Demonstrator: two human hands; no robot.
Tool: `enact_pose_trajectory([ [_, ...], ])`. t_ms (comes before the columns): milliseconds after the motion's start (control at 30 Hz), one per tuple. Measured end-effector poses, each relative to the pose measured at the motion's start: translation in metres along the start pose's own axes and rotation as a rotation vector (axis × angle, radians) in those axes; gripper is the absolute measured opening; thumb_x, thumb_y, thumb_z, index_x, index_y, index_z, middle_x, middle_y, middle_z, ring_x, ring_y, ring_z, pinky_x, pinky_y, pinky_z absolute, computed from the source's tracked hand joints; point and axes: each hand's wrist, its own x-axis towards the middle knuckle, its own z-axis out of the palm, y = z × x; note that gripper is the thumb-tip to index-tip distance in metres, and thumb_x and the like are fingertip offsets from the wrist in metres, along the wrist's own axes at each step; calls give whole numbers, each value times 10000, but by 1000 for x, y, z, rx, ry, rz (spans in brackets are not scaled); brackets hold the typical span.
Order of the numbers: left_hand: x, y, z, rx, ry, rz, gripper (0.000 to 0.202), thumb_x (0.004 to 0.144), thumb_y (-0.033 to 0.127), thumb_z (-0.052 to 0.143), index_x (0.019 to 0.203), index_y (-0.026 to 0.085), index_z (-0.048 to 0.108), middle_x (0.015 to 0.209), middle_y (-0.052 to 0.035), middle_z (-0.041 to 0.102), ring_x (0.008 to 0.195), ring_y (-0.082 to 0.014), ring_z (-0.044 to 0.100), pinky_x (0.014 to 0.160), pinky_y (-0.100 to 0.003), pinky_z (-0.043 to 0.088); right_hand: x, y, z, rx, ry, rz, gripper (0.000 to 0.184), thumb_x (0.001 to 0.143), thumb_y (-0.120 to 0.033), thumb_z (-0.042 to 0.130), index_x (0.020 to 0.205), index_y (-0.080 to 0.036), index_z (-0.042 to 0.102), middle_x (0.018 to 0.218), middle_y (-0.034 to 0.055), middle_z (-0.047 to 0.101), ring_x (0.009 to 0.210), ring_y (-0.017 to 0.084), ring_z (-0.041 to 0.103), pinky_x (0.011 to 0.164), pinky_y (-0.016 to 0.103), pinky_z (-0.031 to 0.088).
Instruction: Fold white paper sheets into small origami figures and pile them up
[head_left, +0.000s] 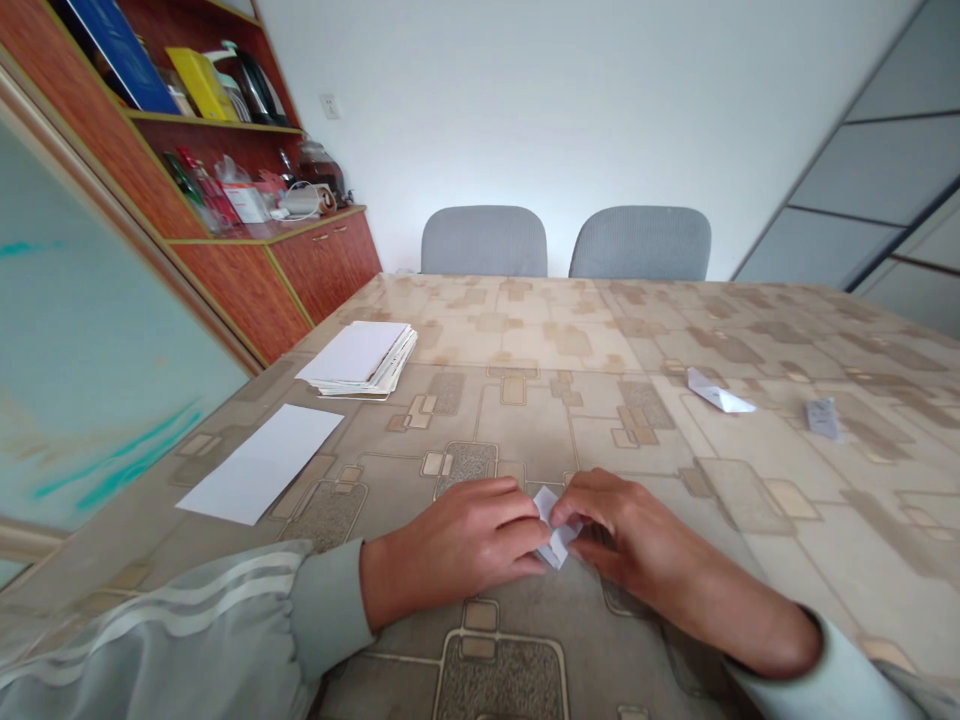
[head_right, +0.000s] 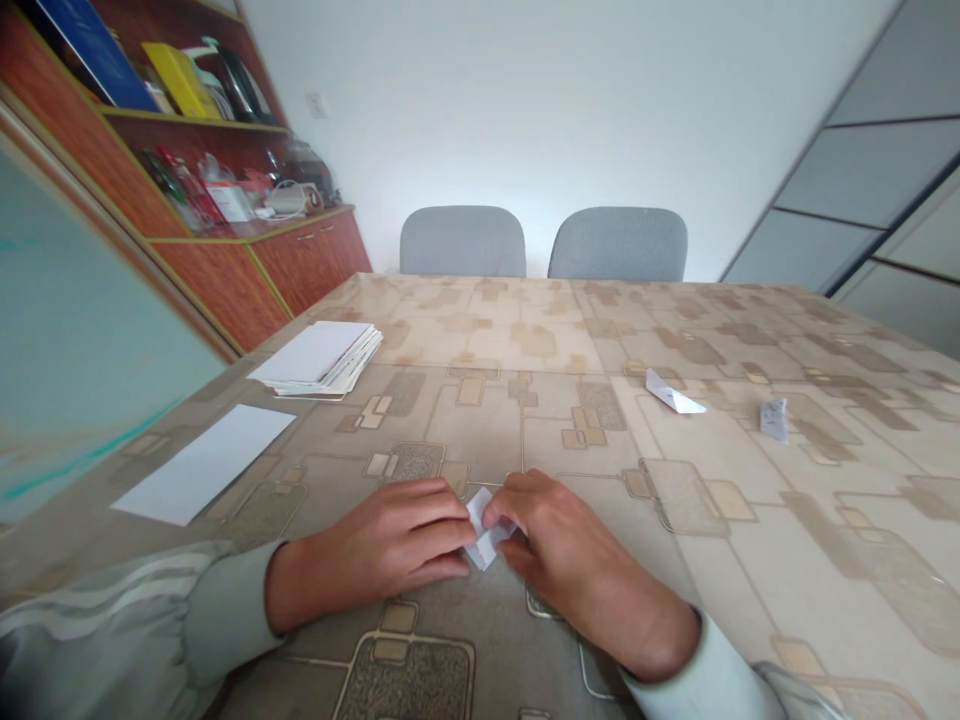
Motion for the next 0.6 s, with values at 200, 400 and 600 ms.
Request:
enact_pose_trajectory([
  [200, 0, -2, 3, -70, 27, -56, 284, 998, 342, 461, 921, 155, 660, 839, -41, 636, 762, -169, 563, 685, -276, 425, 1, 5, 2, 19, -3, -12, 162, 778, -48, 655, 805, -208, 650, 819, 5, 650, 786, 155, 594, 709, 271, 444],
  [400, -1, -5, 5, -168, 54, -103, 276, 987, 378, 484, 924, 166, 650, 842, -27, 645, 756, -147, 584, 681, -241, 423, 3, 7, -4, 92, -10, -6, 98, 827, -109, 677, 802, -202, 695, 782, -15, 682, 716, 108, 616, 672, 217, 443],
  [600, -1, -6, 2, -212, 16, -139, 208, 983, 330, 503, 986, 176, 643, 906, -34, 667, 814, -161, 609, 727, -246, 437, 3, 4, -6, 50, -14, 25, 123, 856, -90, 613, 814, -188, 675, 763, -17, 668, 692, 104, 593, 646, 210, 420],
])
